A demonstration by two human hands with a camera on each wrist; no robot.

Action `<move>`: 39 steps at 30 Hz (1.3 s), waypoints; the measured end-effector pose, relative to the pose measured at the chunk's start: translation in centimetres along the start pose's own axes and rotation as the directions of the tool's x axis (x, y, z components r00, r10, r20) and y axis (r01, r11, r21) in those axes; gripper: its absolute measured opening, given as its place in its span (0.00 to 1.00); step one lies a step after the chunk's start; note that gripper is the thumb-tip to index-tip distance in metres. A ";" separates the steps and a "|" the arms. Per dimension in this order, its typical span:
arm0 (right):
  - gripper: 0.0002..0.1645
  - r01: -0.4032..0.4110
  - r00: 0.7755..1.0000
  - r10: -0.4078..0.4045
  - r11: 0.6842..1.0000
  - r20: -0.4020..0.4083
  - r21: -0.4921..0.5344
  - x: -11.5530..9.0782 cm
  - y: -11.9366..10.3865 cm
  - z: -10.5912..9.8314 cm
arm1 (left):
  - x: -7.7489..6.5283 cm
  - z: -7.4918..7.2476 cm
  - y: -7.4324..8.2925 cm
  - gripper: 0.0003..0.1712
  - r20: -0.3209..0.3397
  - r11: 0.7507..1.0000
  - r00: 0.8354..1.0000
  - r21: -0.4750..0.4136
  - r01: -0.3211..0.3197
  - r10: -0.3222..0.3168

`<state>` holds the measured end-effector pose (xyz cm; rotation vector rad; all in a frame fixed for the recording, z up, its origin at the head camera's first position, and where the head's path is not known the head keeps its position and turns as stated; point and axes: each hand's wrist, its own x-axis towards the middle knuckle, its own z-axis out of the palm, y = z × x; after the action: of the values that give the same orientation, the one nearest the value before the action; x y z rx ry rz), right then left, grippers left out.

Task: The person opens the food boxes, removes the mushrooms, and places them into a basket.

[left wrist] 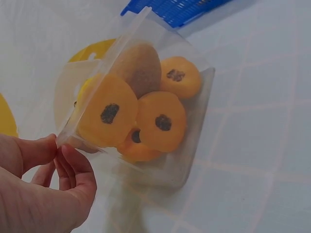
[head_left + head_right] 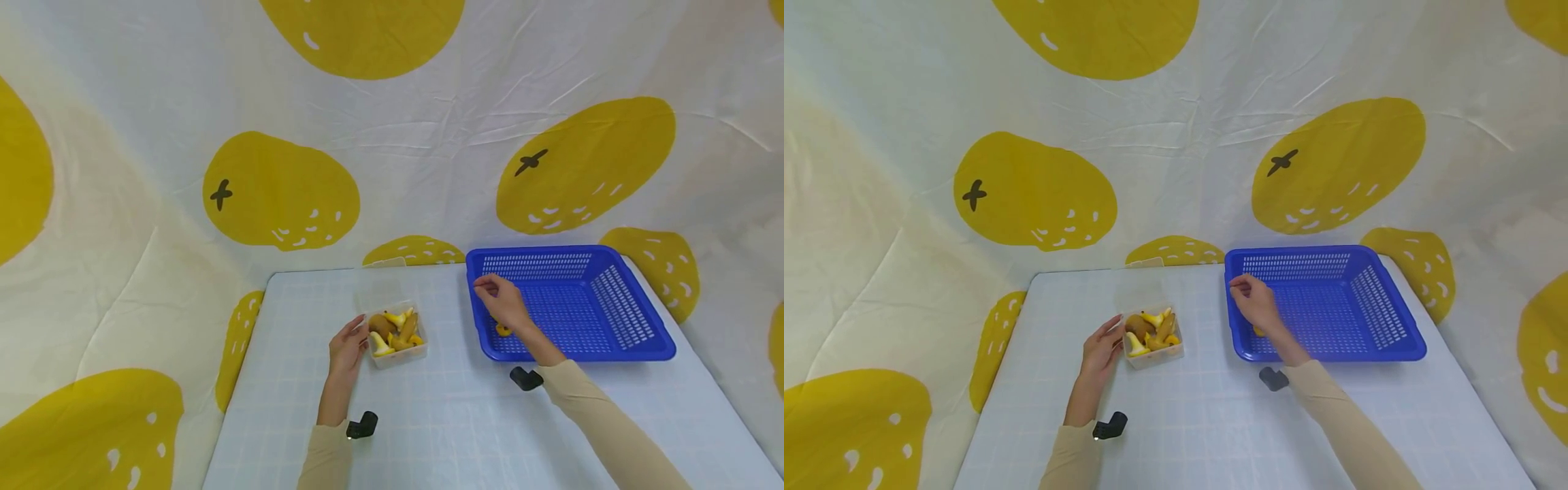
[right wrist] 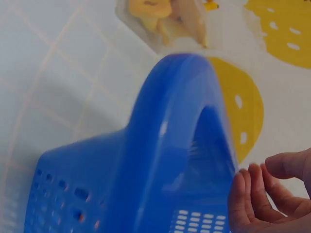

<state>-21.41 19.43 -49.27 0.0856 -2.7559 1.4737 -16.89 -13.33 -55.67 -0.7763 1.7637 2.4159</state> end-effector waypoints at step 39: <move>0.11 0.096 0.977 -0.129 0.976 0.168 0.194 -0.7 -5.6 10.7 | 0.1 0.1 -0.1 0.21 -0.025 1.000 1.000 0.016 0.009 -0.008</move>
<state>-20.23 7.46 -50.60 0.3902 -2.6833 1.7684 -16.95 -13.23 -55.78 -0.8139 1.7827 2.3939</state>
